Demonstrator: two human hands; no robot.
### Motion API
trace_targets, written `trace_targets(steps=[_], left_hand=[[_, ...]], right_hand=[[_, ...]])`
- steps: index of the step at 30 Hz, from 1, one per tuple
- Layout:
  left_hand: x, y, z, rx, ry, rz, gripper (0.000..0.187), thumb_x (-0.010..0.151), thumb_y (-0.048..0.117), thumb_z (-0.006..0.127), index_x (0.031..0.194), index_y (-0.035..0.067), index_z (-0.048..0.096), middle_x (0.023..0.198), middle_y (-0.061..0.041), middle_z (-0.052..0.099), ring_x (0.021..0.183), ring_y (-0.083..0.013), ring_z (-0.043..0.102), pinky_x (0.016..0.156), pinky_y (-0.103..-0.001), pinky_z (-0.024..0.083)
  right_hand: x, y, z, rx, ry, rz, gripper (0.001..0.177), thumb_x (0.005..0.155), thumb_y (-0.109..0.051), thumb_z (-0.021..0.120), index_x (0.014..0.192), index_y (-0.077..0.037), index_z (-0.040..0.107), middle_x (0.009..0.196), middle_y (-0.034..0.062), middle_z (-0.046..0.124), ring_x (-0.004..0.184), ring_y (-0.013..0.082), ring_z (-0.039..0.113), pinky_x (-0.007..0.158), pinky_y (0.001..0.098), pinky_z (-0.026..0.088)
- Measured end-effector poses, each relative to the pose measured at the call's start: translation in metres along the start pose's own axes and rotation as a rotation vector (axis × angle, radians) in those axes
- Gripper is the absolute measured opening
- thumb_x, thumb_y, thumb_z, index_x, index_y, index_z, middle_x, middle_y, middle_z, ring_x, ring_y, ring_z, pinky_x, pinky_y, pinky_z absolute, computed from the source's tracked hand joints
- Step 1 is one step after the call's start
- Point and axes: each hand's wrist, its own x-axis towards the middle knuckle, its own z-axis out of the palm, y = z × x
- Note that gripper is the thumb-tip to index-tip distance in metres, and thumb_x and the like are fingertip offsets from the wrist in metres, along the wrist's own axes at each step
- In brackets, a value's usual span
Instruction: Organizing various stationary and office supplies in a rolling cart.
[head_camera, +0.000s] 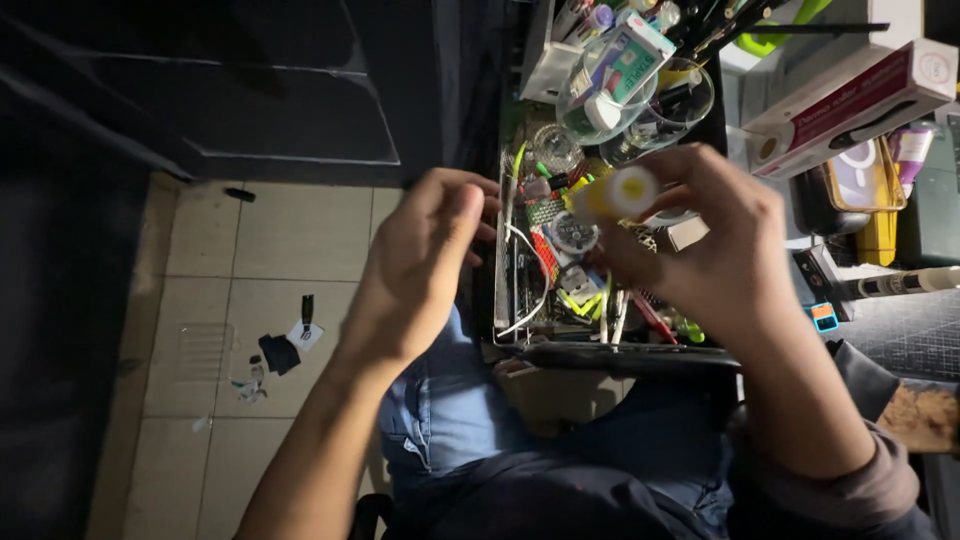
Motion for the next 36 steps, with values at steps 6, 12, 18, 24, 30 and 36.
trace_targets(steps=[6,12,18,24,30,36], left_hand=[[0.029,-0.028,0.002,0.629,0.083,0.294,0.045,0.104,0.043,0.057,0.128,0.005,0.06,0.125,-0.016,0.064,0.12,-0.028,0.061,0.104,-0.043,0.049],[0.096,-0.095,0.051,1.137,-0.013,0.591,0.086,0.084,0.06,0.07,0.138,-0.004,0.052,0.143,-0.026,0.051,0.139,-0.0425,0.044,0.119,-0.052,0.027],[0.103,-0.066,0.078,1.525,-0.189,0.181,0.118,0.075,0.086,0.062,0.149,-0.003,0.04,0.152,-0.031,0.039,0.143,-0.0445,0.035,0.122,-0.06,0.004],[0.06,-0.074,0.084,1.342,-0.165,0.235,0.058,0.083,0.049,0.074,0.117,0.003,0.064,0.125,-0.018,0.059,0.124,-0.0369,0.051,0.118,-0.071,0.011],[0.048,-0.067,0.084,1.212,-0.229,0.415,0.033,0.085,0.03,0.073,0.103,0.003,0.066,0.105,-0.015,0.061,0.11,-0.0344,0.058,0.119,-0.063,0.027],[0.059,-0.081,0.087,0.877,-0.188,0.605,0.032,0.093,0.022,0.069,0.118,0.004,0.061,0.114,-0.018,0.06,0.108,-0.0369,0.059,0.093,-0.048,0.051]], right_hand=[[0.014,0.013,-0.022,0.202,0.144,0.129,0.037,0.09,-0.005,0.076,0.119,0.0,0.055,0.114,0.0062,0.069,0.11,0.0132,0.071,0.086,0.0261,0.061],[-0.007,0.062,-0.025,0.1,0.175,0.117,0.034,0.1,0.002,0.081,0.125,0.004,0.057,0.122,0.0106,0.071,0.113,0.0151,0.072,0.089,0.0263,0.061],[-0.015,0.081,-0.042,0.134,0.233,0.198,0.042,0.095,0.002,0.08,0.13,0.003,0.057,0.119,0.0104,0.069,0.115,0.0162,0.07,0.089,0.0274,0.058],[-0.016,0.093,-0.057,0.182,0.274,0.203,0.042,0.096,0.002,0.079,0.131,0.003,0.056,0.116,0.011,0.071,0.116,0.0165,0.072,0.087,0.0274,0.059],[-0.011,0.096,-0.063,0.204,0.308,0.222,0.041,0.096,-0.001,0.081,0.128,0.001,0.056,0.121,0.01,0.073,0.114,0.0156,0.072,0.085,0.0265,0.058],[-0.009,0.102,-0.064,0.237,0.291,0.266,0.041,0.095,-0.002,0.079,0.129,0.0,0.056,0.118,0.0088,0.073,0.111,0.0132,0.071,0.083,0.0253,0.056]])
